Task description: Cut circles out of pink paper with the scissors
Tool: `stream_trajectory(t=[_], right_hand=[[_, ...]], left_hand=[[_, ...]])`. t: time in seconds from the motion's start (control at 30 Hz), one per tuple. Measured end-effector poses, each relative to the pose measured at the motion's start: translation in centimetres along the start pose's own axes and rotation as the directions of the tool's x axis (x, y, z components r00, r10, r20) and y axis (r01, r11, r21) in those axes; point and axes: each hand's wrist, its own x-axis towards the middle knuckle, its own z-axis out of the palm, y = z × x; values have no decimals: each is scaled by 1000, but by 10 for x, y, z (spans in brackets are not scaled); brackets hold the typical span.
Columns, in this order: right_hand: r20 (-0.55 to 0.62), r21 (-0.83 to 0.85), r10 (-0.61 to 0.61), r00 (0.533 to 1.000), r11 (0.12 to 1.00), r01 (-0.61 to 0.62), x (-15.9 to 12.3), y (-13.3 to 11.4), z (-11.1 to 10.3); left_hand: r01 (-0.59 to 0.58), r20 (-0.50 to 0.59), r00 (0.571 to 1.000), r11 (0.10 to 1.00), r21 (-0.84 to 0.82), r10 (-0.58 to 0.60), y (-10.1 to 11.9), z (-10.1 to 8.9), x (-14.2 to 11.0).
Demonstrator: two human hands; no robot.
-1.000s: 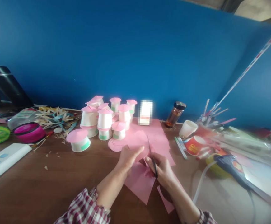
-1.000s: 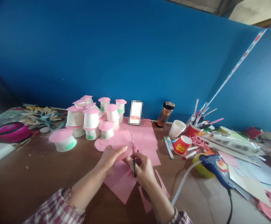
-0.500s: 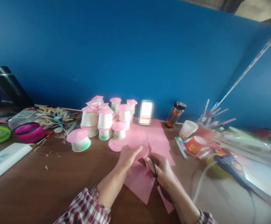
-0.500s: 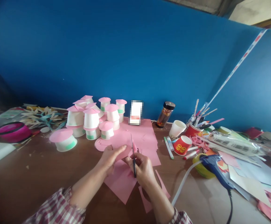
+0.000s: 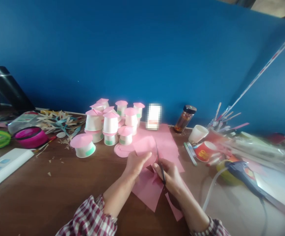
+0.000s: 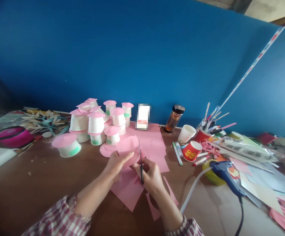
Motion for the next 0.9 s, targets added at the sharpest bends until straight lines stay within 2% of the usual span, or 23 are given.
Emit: stream_trajectory(t=[0.1,0.3,0.47,0.9], right_hand=[[8,-8,5,1000,1000,-5,-1,-1,0],[17,-19,16,1000,1000,-15,0,4,-1],[11,-21,17,1000,1000,-16,0,6,-1],[-1,-46,-4,1000,999,4,0,3,-1]], left_hand=[[-1,1,1000,1000,-7,1,0,0,-2],[93,-4,996,996,13,-93,-2,-1,6],[41,-5,999,999,26,-41,0,1,2],[28,-37,999,999,28,-27,0,1,1]])
